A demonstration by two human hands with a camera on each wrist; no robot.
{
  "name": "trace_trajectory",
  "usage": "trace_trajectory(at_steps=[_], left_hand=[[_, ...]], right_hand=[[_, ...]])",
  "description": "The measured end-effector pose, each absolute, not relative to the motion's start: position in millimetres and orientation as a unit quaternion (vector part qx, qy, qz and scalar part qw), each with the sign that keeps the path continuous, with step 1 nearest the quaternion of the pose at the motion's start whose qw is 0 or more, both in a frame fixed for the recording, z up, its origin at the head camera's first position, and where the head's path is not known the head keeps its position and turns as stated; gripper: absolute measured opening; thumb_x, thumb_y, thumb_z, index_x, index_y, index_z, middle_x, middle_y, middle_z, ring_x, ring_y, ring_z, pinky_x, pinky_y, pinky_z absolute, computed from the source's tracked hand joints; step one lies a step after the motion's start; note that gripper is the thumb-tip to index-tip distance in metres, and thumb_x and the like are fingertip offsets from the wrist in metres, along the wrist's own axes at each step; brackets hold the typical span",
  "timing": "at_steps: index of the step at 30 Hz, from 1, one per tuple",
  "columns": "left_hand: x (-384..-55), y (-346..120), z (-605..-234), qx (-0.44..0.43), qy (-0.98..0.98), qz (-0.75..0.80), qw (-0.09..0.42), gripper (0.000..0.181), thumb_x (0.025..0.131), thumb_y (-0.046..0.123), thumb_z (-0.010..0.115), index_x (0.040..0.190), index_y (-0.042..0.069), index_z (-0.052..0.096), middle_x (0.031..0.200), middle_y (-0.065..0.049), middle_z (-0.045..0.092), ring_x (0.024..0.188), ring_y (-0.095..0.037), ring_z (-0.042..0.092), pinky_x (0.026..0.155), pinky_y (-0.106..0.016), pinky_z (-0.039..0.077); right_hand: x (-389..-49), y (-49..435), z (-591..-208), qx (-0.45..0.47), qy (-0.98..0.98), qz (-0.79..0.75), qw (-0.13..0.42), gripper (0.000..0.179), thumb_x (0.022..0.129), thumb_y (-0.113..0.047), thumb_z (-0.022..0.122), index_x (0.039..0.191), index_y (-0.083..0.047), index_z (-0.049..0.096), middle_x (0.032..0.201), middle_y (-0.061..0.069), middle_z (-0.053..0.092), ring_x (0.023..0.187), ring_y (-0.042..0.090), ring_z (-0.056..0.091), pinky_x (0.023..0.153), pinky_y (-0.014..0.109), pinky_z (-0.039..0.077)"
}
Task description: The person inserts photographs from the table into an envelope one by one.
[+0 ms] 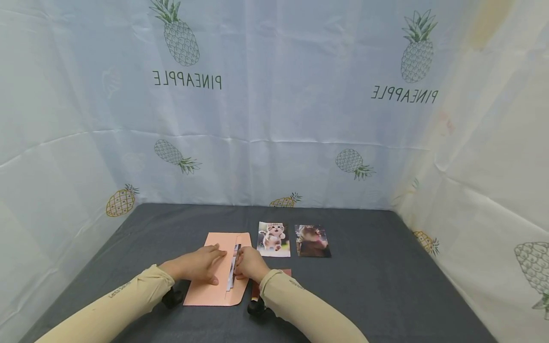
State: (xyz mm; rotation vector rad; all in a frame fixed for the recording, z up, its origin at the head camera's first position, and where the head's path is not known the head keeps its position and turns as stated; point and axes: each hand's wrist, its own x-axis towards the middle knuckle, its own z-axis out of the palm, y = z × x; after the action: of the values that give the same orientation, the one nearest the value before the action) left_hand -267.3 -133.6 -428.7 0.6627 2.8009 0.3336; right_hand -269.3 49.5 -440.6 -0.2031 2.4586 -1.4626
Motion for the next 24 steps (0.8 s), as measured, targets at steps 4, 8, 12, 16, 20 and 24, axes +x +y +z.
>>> trace_trajectory(at_steps=[4, 8, 12, 16, 20, 24], left_hand=[[-267.3, -133.7, -428.7, 0.227, 0.959, 0.116, 0.122, 0.078, 0.074, 0.039, 0.082, 0.138, 0.006, 0.051, 0.150, -0.021, 0.039, 0.140, -0.035, 0.036, 0.110, -0.050, 0.036], [-267.7, -133.7, -429.2, 0.226, 0.960, 0.115, 0.122, 0.078, 0.074, 0.039, 0.082, 0.138, 0.006, 0.051, 0.150, -0.022, 0.039, 0.140, -0.035, 0.037, 0.110, -0.050, 0.036], [-268.3, -133.8, -429.7, 0.226, 0.960, 0.112, 0.121, 0.079, 0.074, 0.039, 0.082, 0.138, 0.006, 0.051, 0.150, -0.022, 0.039, 0.140, -0.035, 0.037, 0.110, -0.050, 0.036], [-268.5, -134.0, -429.8, 0.226, 0.960, 0.111, 0.121, 0.079, 0.074, 0.039, 0.082, 0.138, 0.006, 0.051, 0.149, -0.023, 0.039, 0.139, -0.036, 0.037, 0.110, -0.050, 0.036], [-268.5, -134.1, -429.9, 0.228, 0.960, 0.112, 0.121, 0.079, 0.074, 0.039, 0.082, 0.138, 0.005, 0.051, 0.149, -0.023, 0.039, 0.139, -0.036, 0.037, 0.110, -0.050, 0.036], [-268.6, -134.0, -429.7, 0.229, 0.960, 0.112, 0.120, 0.078, 0.074, 0.038, 0.082, 0.137, 0.005, 0.051, 0.149, -0.024, 0.039, 0.139, -0.036, 0.038, 0.109, -0.050, 0.036]], right_hand=[[-267.8, 49.9, -439.4, -0.073, 0.849, -0.505, 0.134, 0.050, 0.073, 0.018, 0.071, 0.120, 0.011, 0.057, 0.071, 0.006, 0.054, 0.055, 0.014, 0.062, 0.052, 0.028, 0.057], [-267.3, 50.4, -438.8, -0.077, 0.845, -0.511, 0.134, 0.050, 0.072, 0.019, 0.070, 0.120, 0.011, 0.057, 0.073, 0.008, 0.054, 0.055, 0.014, 0.061, 0.052, 0.029, 0.057], [-267.4, 51.1, -438.2, -0.080, 0.841, -0.518, 0.137, 0.051, 0.072, 0.019, 0.070, 0.120, 0.011, 0.057, 0.075, 0.010, 0.056, 0.056, 0.016, 0.063, 0.054, 0.031, 0.058], [-268.1, 51.9, -437.0, -0.090, 0.840, -0.518, 0.137, 0.049, 0.071, 0.019, 0.070, 0.118, 0.012, 0.057, 0.074, 0.010, 0.055, 0.055, 0.015, 0.063, 0.053, 0.029, 0.057], [-270.2, 50.6, -439.3, -0.086, 0.843, -0.513, 0.138, 0.050, 0.071, 0.019, 0.070, 0.119, 0.011, 0.057, 0.073, 0.009, 0.056, 0.055, 0.014, 0.062, 0.052, 0.029, 0.057], [-270.8, 48.3, -439.9, -0.071, 0.848, -0.506, 0.142, 0.052, 0.072, 0.019, 0.070, 0.122, 0.009, 0.058, 0.074, 0.009, 0.058, 0.056, 0.014, 0.062, 0.053, 0.029, 0.057]])
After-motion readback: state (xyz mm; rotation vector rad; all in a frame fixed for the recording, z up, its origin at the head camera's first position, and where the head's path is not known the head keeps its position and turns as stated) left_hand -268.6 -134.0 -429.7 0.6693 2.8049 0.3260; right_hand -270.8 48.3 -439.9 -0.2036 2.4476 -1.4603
